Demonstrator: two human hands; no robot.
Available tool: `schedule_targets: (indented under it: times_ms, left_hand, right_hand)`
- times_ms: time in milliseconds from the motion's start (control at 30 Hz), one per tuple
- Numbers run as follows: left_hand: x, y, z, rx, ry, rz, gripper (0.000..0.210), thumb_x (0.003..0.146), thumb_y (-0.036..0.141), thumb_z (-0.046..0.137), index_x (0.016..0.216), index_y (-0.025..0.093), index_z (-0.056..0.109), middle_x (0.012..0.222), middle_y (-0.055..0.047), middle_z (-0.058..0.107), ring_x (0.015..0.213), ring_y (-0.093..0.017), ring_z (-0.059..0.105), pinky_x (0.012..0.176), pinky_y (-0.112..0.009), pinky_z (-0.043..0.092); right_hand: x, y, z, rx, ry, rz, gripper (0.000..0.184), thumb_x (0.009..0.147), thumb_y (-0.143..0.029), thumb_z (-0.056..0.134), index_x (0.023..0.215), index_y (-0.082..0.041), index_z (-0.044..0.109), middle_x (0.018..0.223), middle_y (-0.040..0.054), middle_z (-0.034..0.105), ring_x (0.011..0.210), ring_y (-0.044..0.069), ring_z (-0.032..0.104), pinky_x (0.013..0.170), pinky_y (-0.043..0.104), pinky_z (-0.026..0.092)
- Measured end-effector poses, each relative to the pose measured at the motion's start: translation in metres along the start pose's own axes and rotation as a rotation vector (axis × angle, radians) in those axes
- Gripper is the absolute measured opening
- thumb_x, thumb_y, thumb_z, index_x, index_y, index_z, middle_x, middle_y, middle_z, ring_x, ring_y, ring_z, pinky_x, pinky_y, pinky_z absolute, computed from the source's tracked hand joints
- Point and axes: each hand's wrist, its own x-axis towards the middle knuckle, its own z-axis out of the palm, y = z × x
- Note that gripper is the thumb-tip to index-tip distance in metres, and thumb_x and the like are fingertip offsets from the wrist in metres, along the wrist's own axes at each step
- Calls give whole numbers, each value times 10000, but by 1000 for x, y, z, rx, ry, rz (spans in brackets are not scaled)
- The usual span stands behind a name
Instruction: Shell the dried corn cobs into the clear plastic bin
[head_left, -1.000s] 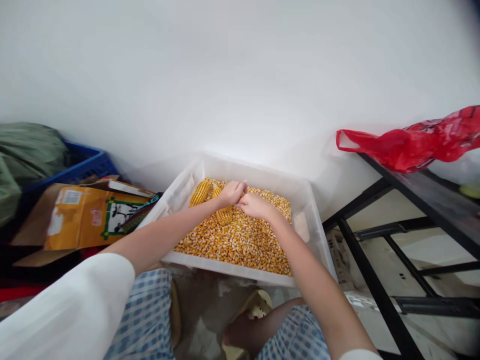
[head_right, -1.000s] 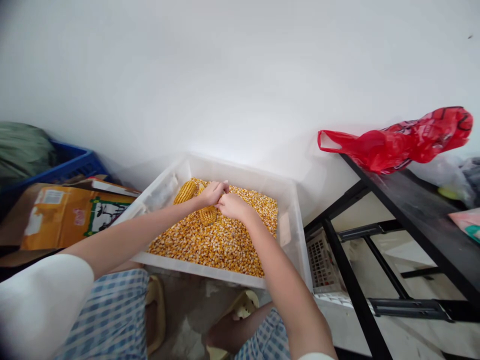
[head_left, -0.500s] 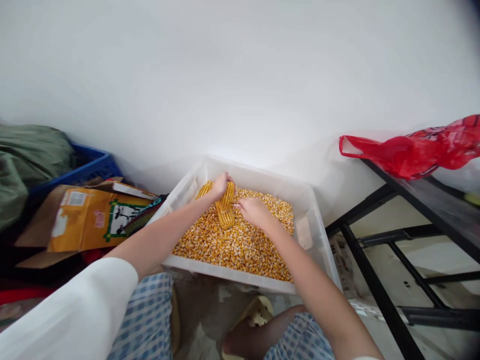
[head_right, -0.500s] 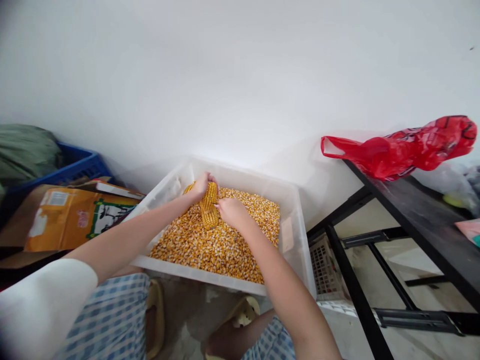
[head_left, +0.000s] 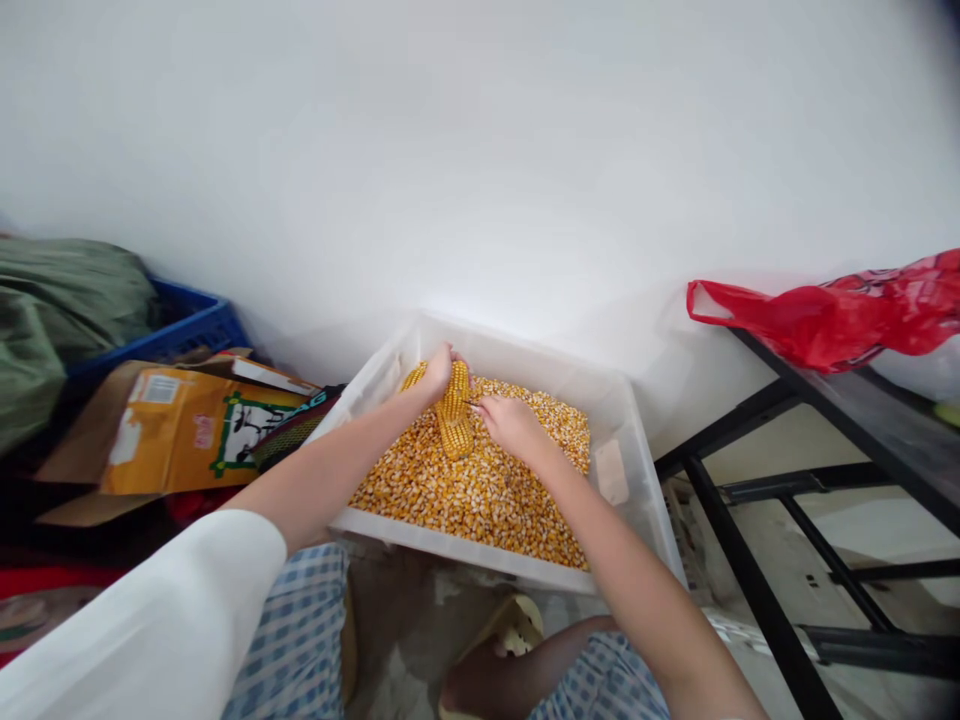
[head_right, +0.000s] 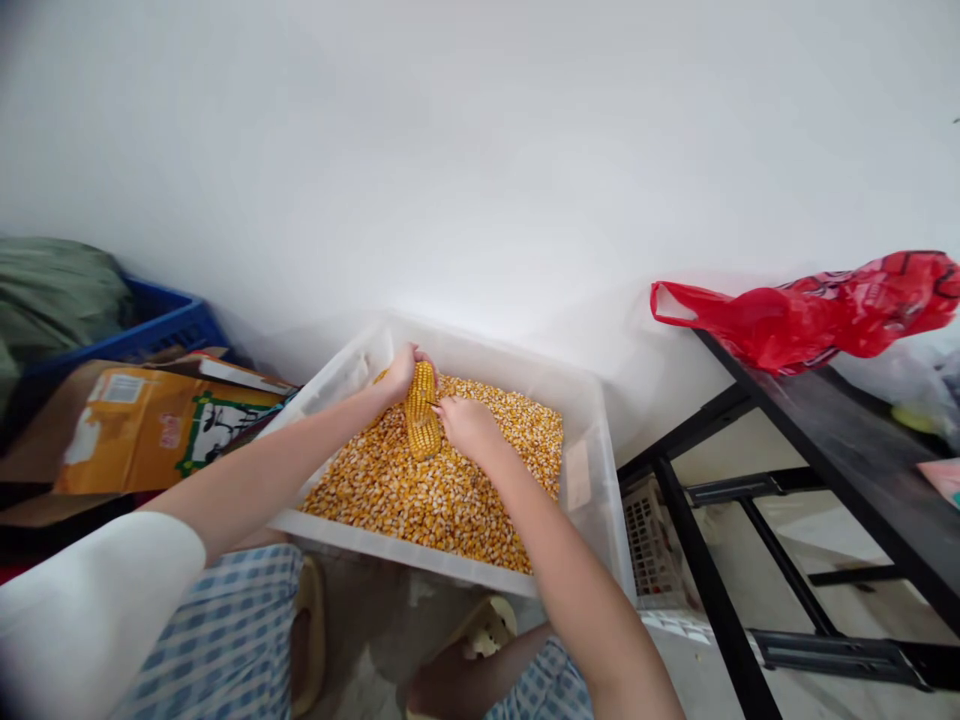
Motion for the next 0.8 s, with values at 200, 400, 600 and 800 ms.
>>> schedule_targets:
  times_ms: [200,400,600,800]
  left_hand:
    - [-6,4,2,77,3,-12,581,810,413,113,842,118,612,444,-74,539,435,-202,487,524,-333,371]
    - [-2,1,-1,107,8,-2,620,810,435,69,816,136,612,410,-68,511,413,-187,477,512,-328,389]
    - [-2,2,-1,171,-4,-7,671,805,471,31,830,156,623,477,-79,560,527,-207,546,529,-318,406]
    - [-3,2,1,83,21,-13,582,805,448,118,852,146,612,496,-79,573,532,-217,542,526,-319,396]
  right_hand:
    - [1,-3,3,-53,15,-15,273,925,-268,317,940,-151,562,910,86,610,833,183,566,749,264,392]
    - [2,-6,1,-82,22,-12,293,931,-263,295,988,-146,558,921,91,606,855,183,560,777,272,394]
    - [1,-7,-2,-97,-25,3,309,936,-280,280,987,-151,556,943,97,601,865,172,558,782,264,393]
    - [2,-9,-2,-182,-46,-9,296,927,-261,289,969,-160,563,923,94,600,835,188,563,742,285,416]
